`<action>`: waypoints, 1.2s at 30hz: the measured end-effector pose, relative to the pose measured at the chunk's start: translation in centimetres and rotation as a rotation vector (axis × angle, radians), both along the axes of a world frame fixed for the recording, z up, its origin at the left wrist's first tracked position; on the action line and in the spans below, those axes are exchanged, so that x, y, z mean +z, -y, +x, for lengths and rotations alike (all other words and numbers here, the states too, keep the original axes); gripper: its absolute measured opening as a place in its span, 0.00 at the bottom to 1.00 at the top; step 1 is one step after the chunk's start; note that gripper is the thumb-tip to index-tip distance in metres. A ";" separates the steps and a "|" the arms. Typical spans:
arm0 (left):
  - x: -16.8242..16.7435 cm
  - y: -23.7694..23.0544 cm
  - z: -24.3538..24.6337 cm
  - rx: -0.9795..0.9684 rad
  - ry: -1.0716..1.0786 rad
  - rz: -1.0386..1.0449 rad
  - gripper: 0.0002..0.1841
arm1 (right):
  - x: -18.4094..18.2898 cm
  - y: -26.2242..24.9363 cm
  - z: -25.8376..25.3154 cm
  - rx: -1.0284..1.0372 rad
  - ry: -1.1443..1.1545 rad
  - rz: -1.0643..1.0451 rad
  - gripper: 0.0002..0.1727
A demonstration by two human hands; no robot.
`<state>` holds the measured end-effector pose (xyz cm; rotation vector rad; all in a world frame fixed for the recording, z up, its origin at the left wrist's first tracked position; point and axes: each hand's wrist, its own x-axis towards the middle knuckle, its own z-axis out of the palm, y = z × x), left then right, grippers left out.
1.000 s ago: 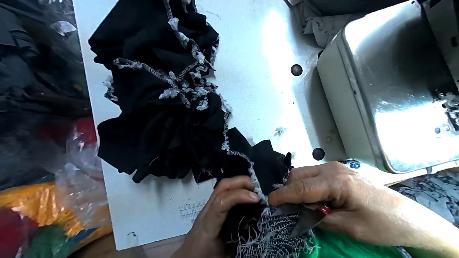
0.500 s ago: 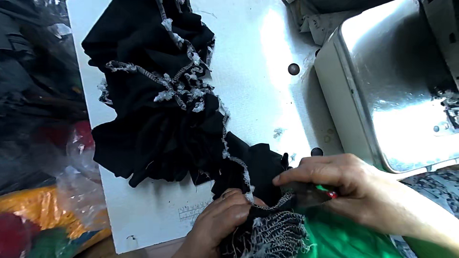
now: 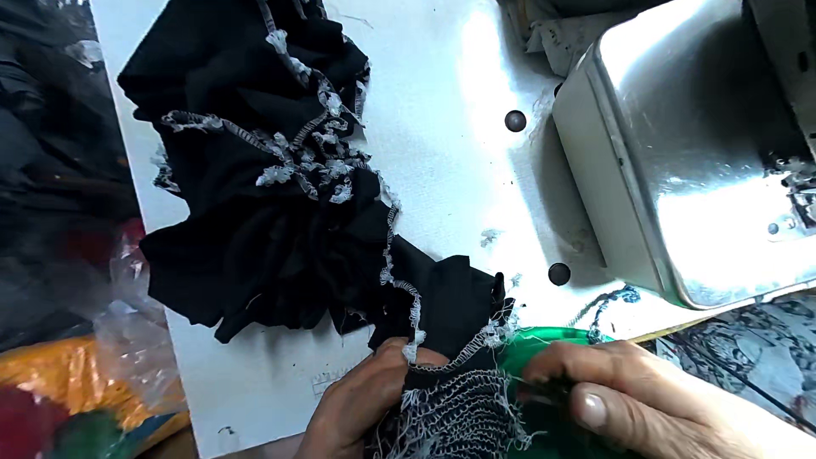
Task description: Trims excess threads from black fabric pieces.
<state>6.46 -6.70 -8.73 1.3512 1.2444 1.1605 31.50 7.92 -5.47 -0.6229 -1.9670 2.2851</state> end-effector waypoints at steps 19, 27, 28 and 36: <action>-0.5 -0.1 0.2 -0.079 -0.065 0.091 0.13 | -0.8 0.4 -1.5 -0.193 0.000 0.060 0.22; -0.4 0.8 0.7 0.003 -0.438 0.128 0.18 | -0.3 -1.1 -1.5 -0.390 0.130 0.265 0.29; -0.2 0.9 1.0 0.017 -0.500 0.154 0.17 | -0.2 -1.4 -1.6 -0.342 0.094 0.355 0.30; 0.8 1.2 2.0 0.002 -0.467 0.143 0.13 | -0.2 -3.9 -3.8 0.211 -0.100 0.466 0.26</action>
